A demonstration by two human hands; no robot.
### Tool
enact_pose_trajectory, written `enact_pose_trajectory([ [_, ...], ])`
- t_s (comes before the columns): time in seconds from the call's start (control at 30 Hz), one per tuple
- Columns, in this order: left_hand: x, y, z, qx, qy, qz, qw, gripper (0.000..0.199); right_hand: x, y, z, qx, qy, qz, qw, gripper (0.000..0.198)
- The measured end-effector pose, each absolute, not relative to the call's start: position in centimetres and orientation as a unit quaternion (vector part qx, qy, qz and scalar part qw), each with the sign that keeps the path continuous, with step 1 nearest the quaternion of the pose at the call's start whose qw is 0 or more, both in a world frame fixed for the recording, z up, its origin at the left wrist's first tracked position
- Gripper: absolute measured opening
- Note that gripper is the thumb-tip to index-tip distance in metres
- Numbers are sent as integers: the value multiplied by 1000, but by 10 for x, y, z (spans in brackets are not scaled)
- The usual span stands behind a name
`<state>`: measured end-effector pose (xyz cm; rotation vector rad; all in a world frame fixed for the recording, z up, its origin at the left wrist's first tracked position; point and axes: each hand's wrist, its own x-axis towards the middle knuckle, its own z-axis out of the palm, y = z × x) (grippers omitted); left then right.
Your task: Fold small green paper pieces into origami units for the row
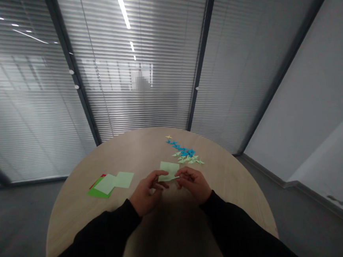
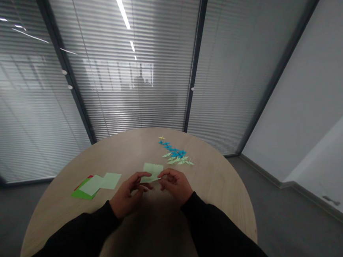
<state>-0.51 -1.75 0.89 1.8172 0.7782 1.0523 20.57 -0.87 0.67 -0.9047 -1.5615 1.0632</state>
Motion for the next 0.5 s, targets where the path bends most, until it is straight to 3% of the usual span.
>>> enact_pose_trajectory([
  [0.17,-2,-17,9,734,376,418,381,18,206,-8,8,-356,-609,497,504,20],
  [0.37,1,-15,2,699,408,457,370,26,200,-10,9,-375,-599,482,518,33],
  [0.5,4,-17,0,662,390,479,425,26,196,-10,7,-379,-593,475,529,37],
])
